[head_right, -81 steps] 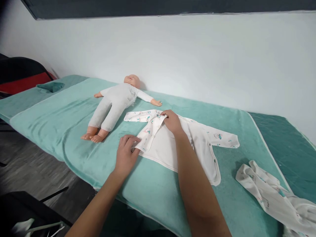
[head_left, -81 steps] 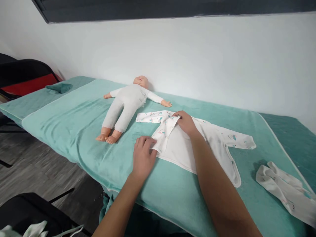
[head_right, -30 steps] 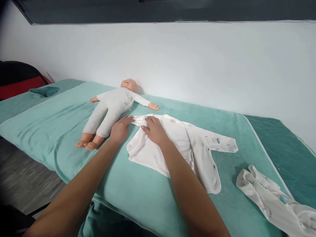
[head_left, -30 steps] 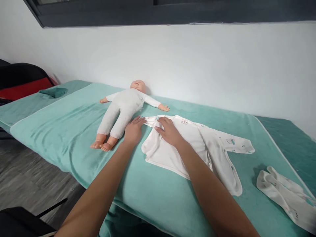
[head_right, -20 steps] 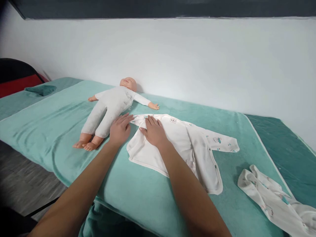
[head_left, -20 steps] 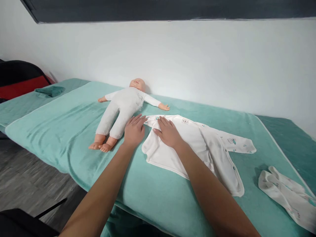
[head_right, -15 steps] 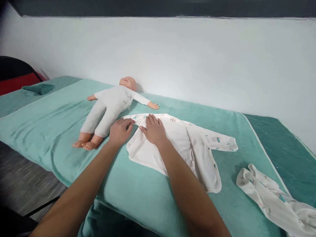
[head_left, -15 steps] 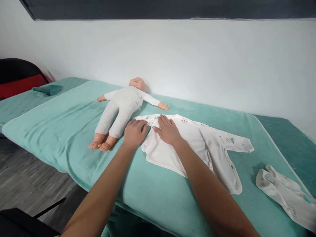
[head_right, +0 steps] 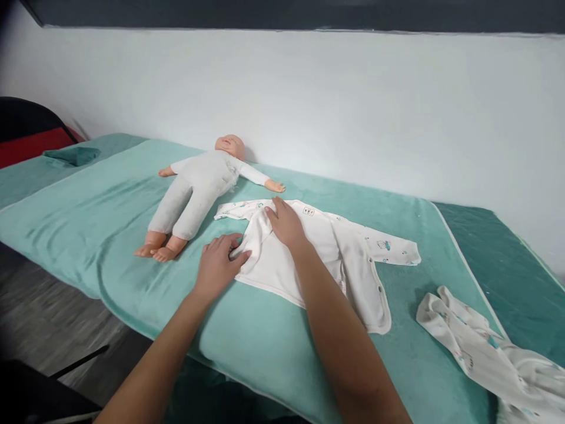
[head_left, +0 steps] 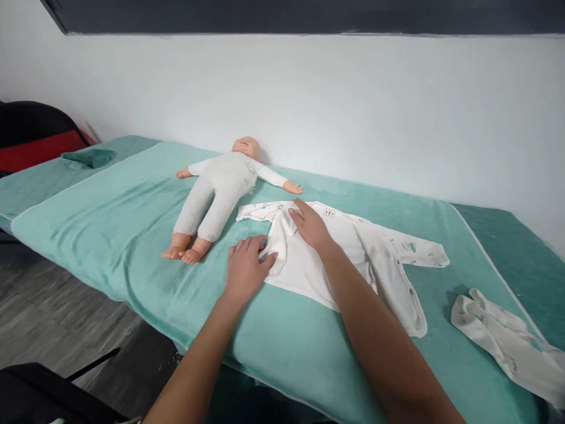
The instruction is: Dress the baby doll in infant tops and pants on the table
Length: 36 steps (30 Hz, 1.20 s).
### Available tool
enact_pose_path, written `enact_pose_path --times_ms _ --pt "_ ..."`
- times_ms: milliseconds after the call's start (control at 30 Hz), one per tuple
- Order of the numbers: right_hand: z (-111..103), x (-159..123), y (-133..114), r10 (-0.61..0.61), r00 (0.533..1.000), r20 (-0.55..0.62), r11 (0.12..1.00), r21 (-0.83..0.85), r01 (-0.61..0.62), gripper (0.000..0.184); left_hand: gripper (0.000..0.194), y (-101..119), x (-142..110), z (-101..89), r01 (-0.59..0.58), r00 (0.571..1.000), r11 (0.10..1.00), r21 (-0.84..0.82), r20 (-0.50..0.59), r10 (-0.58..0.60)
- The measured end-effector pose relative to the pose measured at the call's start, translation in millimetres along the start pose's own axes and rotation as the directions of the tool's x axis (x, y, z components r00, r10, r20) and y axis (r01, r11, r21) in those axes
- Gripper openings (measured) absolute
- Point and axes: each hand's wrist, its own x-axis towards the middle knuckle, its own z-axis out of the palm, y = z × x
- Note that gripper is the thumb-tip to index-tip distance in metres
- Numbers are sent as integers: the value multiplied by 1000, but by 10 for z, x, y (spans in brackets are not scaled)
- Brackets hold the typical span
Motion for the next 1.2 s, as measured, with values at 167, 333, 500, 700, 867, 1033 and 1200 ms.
enact_pose_path --times_ms 167,333,500,700,867,1033,1200 --pt "-55 -63 24 95 990 -105 963 -242 -118 62 23 -76 11 7 -2 998 978 -207 -61 -11" --pt "-46 -104 96 233 967 -105 877 -406 -255 72 17 -185 -16 2 13 931 940 -342 -338 -136" --pt "-45 -38 134 289 955 -75 839 -460 -290 78 26 -167 -68 -26 -85 897 956 -280 -440 -50" --pt "-73 -64 145 330 938 -109 794 -506 -338 79 21 -40 -178 -76 -363 926 911 -196 -186 329" --pt "-219 -210 259 366 920 -139 773 -505 -384 78 23 -31 -235 -93 -382 924 898 -219 -104 368" --pt "-411 -324 382 359 928 -102 797 -483 -362 72 23 -58 -240 -108 -318 948 900 -299 -83 307" --pt "-603 -347 412 357 927 -112 829 -420 -370 64 22 -224 -98 -571 -176 984 870 -460 -110 140"
